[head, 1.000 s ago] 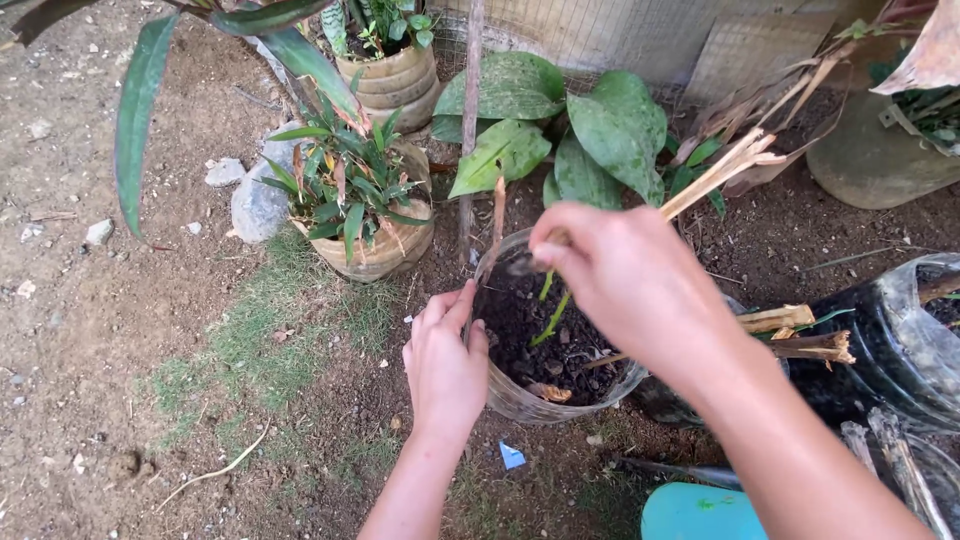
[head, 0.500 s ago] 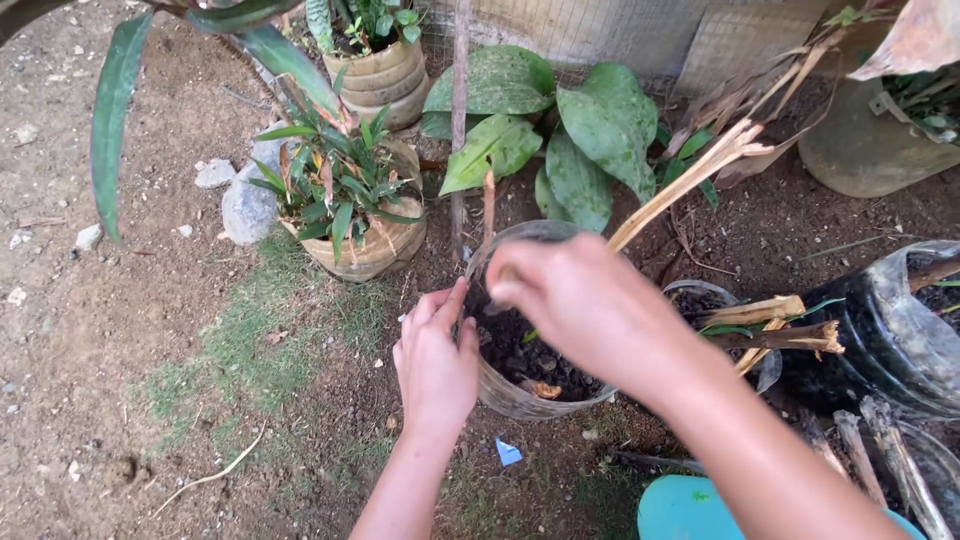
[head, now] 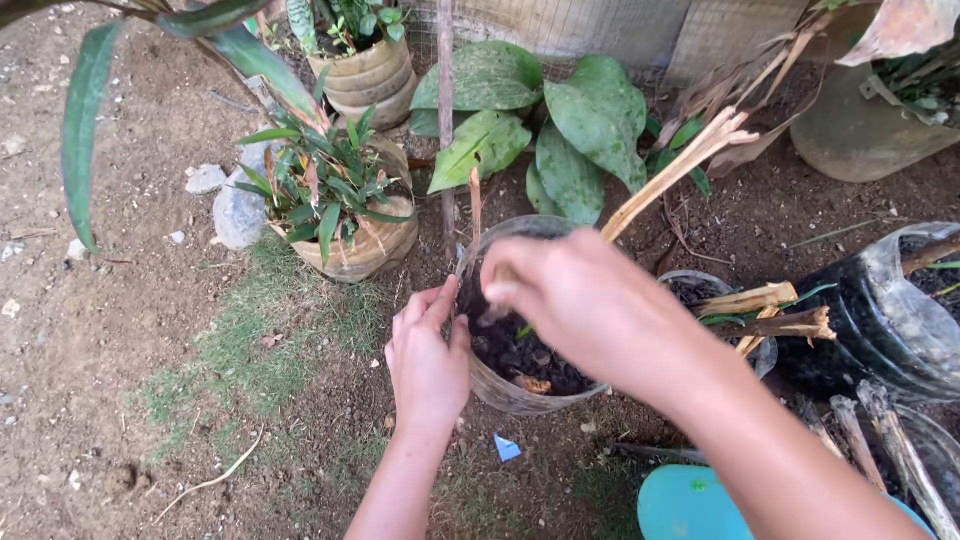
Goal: Tending to small potted plants by removing debris and aerating the soil with a hand tool.
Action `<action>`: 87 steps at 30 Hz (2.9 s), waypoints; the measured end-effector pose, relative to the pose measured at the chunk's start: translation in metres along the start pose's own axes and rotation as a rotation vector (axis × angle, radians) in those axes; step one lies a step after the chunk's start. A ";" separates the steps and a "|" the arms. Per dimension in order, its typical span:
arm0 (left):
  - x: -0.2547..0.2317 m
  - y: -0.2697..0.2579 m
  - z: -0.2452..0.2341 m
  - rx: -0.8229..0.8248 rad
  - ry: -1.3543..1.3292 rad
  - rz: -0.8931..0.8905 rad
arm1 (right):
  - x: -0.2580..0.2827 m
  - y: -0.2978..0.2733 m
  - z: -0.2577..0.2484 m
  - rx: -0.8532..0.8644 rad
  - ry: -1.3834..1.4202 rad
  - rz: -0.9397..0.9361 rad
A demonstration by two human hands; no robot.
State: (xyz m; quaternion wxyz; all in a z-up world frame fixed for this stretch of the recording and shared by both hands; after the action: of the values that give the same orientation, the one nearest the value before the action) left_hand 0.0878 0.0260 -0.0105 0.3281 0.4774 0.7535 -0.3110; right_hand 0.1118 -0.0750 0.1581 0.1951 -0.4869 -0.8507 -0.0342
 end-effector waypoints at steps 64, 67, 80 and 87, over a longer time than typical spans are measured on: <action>0.017 0.007 0.019 -0.178 -0.019 0.050 | -0.010 -0.005 0.005 -0.020 0.064 -0.061; 0.014 0.011 0.021 -0.204 0.008 0.063 | -0.011 0.006 0.010 -0.010 0.057 -0.004; 0.008 0.009 0.023 -0.213 0.072 0.108 | -0.002 0.025 0.008 0.087 0.030 -0.031; 0.017 0.006 0.025 -0.262 0.059 0.093 | -0.012 0.019 0.022 0.101 0.042 -0.022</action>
State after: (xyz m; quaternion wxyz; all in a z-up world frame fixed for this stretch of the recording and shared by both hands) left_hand 0.0923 0.0173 -0.0396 0.3792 0.4738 0.7741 -0.1803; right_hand 0.1266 -0.0691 0.1315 0.2370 -0.4663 -0.8523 -0.0036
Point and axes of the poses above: each hand's wrist, its own y-axis towards the middle knuckle, its own z-axis out of the palm, x = y × z, the point moved 9 cm from there along y, towards the middle knuckle, and after that the axes turned 8 degrees about -z, right-handed, at the moved point
